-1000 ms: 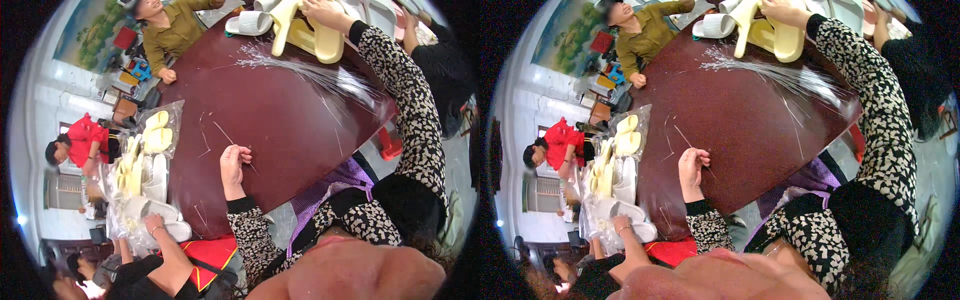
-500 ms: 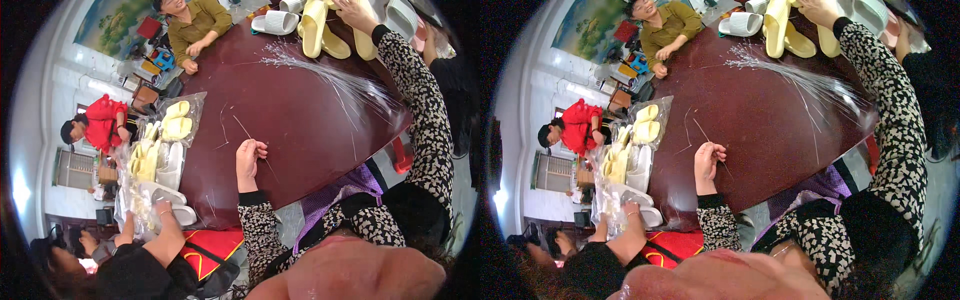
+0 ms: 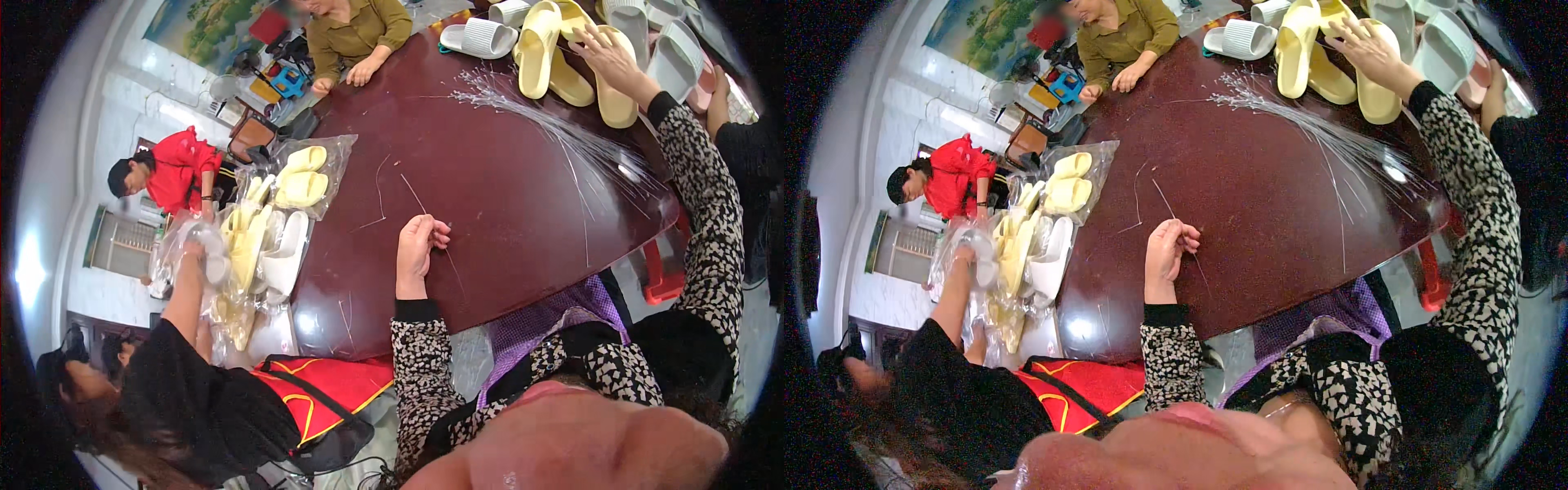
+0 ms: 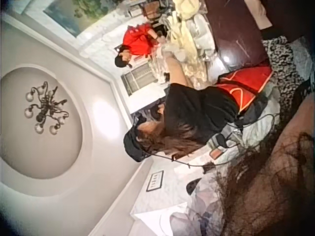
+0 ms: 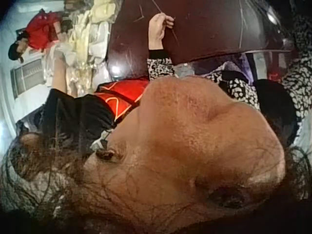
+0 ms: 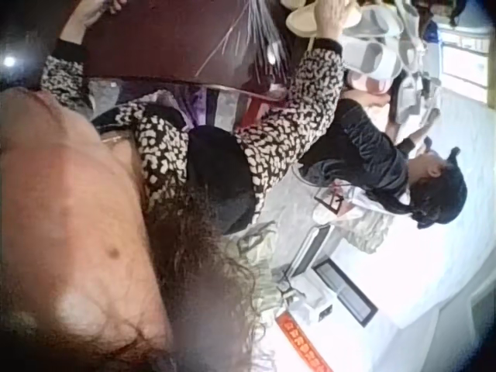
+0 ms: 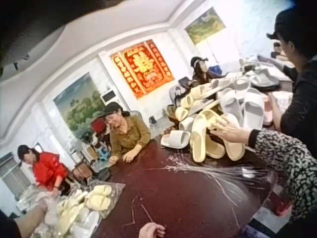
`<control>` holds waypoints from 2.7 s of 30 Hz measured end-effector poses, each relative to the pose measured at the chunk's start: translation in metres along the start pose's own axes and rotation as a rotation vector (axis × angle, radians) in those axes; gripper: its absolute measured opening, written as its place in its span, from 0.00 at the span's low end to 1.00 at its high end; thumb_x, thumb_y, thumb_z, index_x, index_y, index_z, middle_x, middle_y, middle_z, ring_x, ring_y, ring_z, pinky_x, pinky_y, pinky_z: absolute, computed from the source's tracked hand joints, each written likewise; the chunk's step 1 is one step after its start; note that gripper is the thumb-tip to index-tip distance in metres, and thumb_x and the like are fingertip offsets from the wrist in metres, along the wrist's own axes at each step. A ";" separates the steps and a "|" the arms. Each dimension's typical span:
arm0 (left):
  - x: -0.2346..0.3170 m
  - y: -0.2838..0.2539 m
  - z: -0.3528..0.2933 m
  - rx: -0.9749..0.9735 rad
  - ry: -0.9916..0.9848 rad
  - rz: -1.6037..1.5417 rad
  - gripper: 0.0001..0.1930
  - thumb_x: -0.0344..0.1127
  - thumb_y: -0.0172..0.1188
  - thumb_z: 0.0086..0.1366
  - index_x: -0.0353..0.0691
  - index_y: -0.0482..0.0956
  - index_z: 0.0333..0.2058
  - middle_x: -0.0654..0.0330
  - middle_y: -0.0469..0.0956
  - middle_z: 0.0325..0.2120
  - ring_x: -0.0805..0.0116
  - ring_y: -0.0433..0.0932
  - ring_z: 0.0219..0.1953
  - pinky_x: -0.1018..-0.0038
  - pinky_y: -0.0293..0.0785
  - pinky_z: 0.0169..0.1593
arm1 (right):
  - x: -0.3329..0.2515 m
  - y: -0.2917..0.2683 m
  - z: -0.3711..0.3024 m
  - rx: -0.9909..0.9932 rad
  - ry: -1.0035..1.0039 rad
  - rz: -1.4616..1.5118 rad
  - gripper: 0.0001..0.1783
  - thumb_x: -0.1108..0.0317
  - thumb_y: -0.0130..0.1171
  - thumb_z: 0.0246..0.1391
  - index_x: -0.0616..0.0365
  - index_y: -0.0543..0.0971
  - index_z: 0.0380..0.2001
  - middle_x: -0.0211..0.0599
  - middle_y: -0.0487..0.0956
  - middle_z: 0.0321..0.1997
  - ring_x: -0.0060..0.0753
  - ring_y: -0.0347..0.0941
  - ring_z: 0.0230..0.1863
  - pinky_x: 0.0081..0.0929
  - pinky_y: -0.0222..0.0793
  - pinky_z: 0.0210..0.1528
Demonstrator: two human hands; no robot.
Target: The person pairs and secures slippers together by threading plastic fasteners through them by hand and sets them on the table.
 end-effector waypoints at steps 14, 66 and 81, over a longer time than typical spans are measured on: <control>0.004 -0.010 0.004 0.016 0.013 -0.042 0.11 0.36 0.49 0.68 0.36 0.73 0.30 0.53 0.79 0.28 0.69 0.77 0.24 0.75 0.75 0.27 | -0.175 -0.151 -0.059 -0.062 -0.266 1.185 0.17 0.72 0.58 0.47 0.60 0.75 0.43 0.38 0.75 0.48 0.39 0.68 0.53 0.38 0.59 0.56; -0.017 0.054 0.035 0.073 0.018 -0.310 0.09 0.36 0.51 0.67 0.37 0.72 0.30 0.60 0.70 0.20 0.71 0.68 0.19 0.74 0.70 0.24 | -0.289 -0.132 -0.044 0.307 -0.451 1.415 0.04 0.67 0.58 0.47 0.52 0.78 0.29 0.28 0.74 0.27 0.29 0.71 0.31 0.29 0.61 0.39; -0.018 0.060 0.031 -0.005 -0.003 -0.351 0.09 0.36 0.48 0.68 0.36 0.73 0.35 0.60 0.70 0.22 0.69 0.68 0.22 0.72 0.67 0.28 | -0.276 -0.125 -0.041 0.248 -0.424 1.413 0.03 0.67 0.56 0.51 0.52 0.77 0.27 0.29 0.75 0.26 0.30 0.72 0.32 0.30 0.59 0.40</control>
Point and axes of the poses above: each hand's wrist, its own z-axis towards the middle knuckle, its own y-axis out of the palm, x = y × z, the point moved 1 cm from there along z, towards the middle knuckle
